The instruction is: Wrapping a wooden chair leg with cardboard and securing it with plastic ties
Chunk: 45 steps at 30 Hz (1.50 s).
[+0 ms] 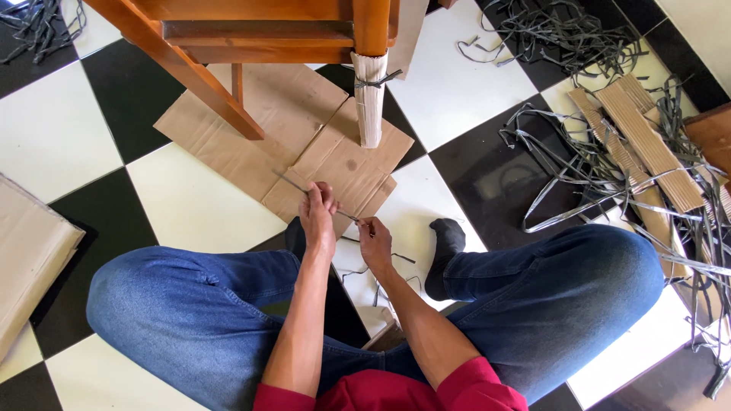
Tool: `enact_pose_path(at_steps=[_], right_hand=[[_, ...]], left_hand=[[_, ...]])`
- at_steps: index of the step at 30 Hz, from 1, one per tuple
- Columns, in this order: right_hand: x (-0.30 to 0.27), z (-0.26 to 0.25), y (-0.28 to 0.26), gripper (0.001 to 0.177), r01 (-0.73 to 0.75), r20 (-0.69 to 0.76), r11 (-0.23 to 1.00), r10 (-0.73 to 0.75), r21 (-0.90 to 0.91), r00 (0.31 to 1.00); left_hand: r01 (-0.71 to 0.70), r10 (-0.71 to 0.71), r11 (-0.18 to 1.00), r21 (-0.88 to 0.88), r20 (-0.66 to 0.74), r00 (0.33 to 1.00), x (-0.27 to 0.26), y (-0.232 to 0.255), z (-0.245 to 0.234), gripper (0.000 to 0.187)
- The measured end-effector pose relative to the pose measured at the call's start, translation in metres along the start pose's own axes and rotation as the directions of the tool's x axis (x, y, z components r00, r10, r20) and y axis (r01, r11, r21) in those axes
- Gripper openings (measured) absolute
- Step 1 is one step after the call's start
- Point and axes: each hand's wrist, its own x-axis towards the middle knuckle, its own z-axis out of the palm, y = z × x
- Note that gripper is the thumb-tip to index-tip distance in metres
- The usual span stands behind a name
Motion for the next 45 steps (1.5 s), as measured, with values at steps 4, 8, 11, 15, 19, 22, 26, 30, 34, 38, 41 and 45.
enact_pose_path(at_steps=[4, 8, 11, 15, 19, 22, 26, 30, 34, 38, 41, 45], right_hand=[[-0.005, 0.001, -0.008, 0.017, 0.023, 0.023, 1.0, -0.023, 0.0, 0.999], [-0.006, 0.002, -0.003, 0.018, 0.023, 0.041, 1.0, -0.022, -0.008, 0.999], [-0.013, 0.0, -0.015, 0.018, 0.012, 0.025, 0.999, -0.011, -0.048, 1.0], [-0.036, -0.006, -0.079, 0.033, 0.205, 0.118, 0.979, -0.202, -0.01, 0.972], [-0.034, 0.001, -0.088, 0.025, 0.213, 0.288, 0.975, -0.222, 0.063, 0.932], [-0.04, -0.002, -0.088, 0.027, 0.206, 0.319, 0.977, -0.215, 0.061, 0.923], [-0.044, 0.001, -0.088, 0.025, 0.269, 0.291, 0.962, -0.271, 0.05, 0.918], [-0.044, 0.0, -0.079, 0.023, 0.326, 0.208, 0.945, -0.319, -0.002, 0.925], [-0.032, -0.007, -0.056, 0.021, 0.225, 0.063, 0.974, -0.224, -0.012, 0.973], [0.003, -0.029, -0.077, 0.025, 0.144, -0.088, 0.987, -0.15, -0.074, 0.985], [0.002, -0.052, -0.178, 0.023, 0.328, -0.012, 0.944, -0.329, -0.038, 0.944], [-0.001, -0.092, -0.311, 0.014, 0.617, 0.38, 0.672, -0.489, -0.409, 0.785]], left_hand=[[-0.016, 0.016, 1.0, 0.006, 0.034, 0.999, -0.002, 0.005, -0.001, 0.047], [-0.011, 0.011, 1.0, -0.004, 0.036, 0.999, -0.003, 0.005, -0.004, 0.048], [-0.013, 0.014, 1.0, -0.018, 0.04, 0.999, -0.004, 0.006, -0.005, 0.048], [0.015, -0.015, 0.999, 0.045, -0.011, 1.0, -0.008, 0.011, -0.002, 0.047], [0.028, -0.028, 1.0, -0.001, -0.07, 0.997, 0.004, -0.006, -0.014, 0.045], [0.007, -0.01, 1.0, -0.028, -0.103, 0.995, 0.008, -0.008, -0.019, 0.044], [0.016, -0.022, 0.999, -0.043, -0.13, 0.991, 0.015, -0.005, -0.023, 0.045], [0.023, -0.03, 0.999, -0.047, -0.161, 0.987, 0.013, 0.004, -0.03, 0.043], [-0.07, 0.069, 0.997, -0.011, -0.096, 0.993, 0.014, 0.028, -0.048, 0.038], [-0.134, 0.158, 0.98, 0.148, -0.169, 0.973, -0.008, 0.121, -0.039, 0.038], [-0.171, 0.198, 0.943, 0.287, -0.067, 0.978, -0.004, 0.16, -0.022, 0.038], [-0.679, 0.514, 0.64, 0.359, 0.457, 0.726, 0.008, 0.187, 0.041, 0.021]])
